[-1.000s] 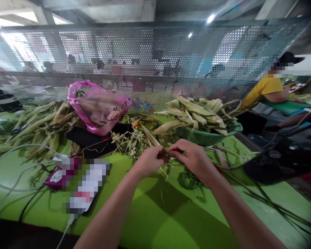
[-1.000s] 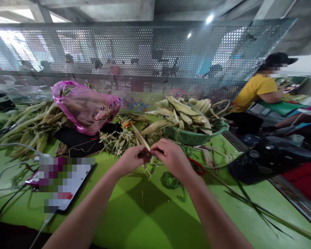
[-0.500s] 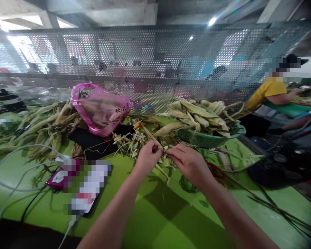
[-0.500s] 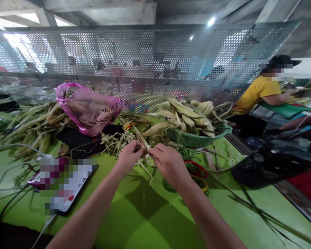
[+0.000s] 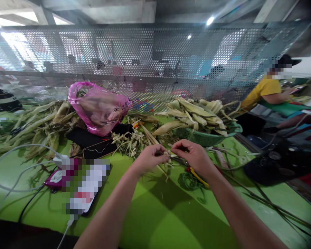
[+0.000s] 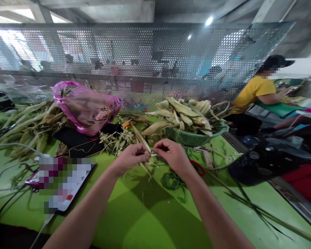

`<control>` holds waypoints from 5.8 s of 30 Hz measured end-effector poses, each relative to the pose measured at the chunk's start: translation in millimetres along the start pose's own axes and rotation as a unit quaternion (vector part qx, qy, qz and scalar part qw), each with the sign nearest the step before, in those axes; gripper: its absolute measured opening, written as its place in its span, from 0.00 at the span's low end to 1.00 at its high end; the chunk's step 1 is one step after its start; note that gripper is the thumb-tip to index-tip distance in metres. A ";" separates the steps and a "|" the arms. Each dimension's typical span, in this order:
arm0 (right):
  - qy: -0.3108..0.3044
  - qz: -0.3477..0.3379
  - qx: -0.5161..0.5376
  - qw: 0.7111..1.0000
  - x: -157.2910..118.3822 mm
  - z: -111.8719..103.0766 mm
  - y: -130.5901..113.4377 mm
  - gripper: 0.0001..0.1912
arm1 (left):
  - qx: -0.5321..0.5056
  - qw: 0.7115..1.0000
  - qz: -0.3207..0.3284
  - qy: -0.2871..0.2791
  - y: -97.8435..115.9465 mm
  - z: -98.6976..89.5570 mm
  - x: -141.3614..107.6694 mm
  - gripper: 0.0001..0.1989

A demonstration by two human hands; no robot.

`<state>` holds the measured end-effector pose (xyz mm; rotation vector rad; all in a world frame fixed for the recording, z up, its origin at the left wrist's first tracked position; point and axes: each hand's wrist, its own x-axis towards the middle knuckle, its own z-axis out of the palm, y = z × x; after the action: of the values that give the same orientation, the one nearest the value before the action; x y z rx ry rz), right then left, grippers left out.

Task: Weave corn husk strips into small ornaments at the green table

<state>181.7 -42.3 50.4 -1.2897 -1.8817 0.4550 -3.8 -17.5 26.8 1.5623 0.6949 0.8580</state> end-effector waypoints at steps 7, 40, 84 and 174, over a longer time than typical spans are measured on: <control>0.016 -0.083 -0.058 0.995 -5.7 11.5 -11.9 0.07 | -0.169 0.978 -0.019 0.124 -3.8 3.6 5.5 0.12; 0.079 0.058 0.005 0.995 -11.9 28.2 -18.0 0.13 | 0.427 0.866 0.179 0.189 -1.1 29.4 -10.5 0.12; -0.013 0.231 0.357 0.905 -6.0 17.8 -7.1 0.09 | -0.006 0.995 -0.055 0.083 12.6 -11.9 -2.7 0.11; 0.009 0.189 -0.005 0.982 -67.4 -79.4 35.6 0.26 | 0.054 0.985 -0.018 0.161 -25.6 -11.7 12.7 0.05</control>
<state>276.1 -98.9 48.5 -1.6612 -1.6240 0.6257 -5.8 3.4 4.1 1.5155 1.0123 1.0735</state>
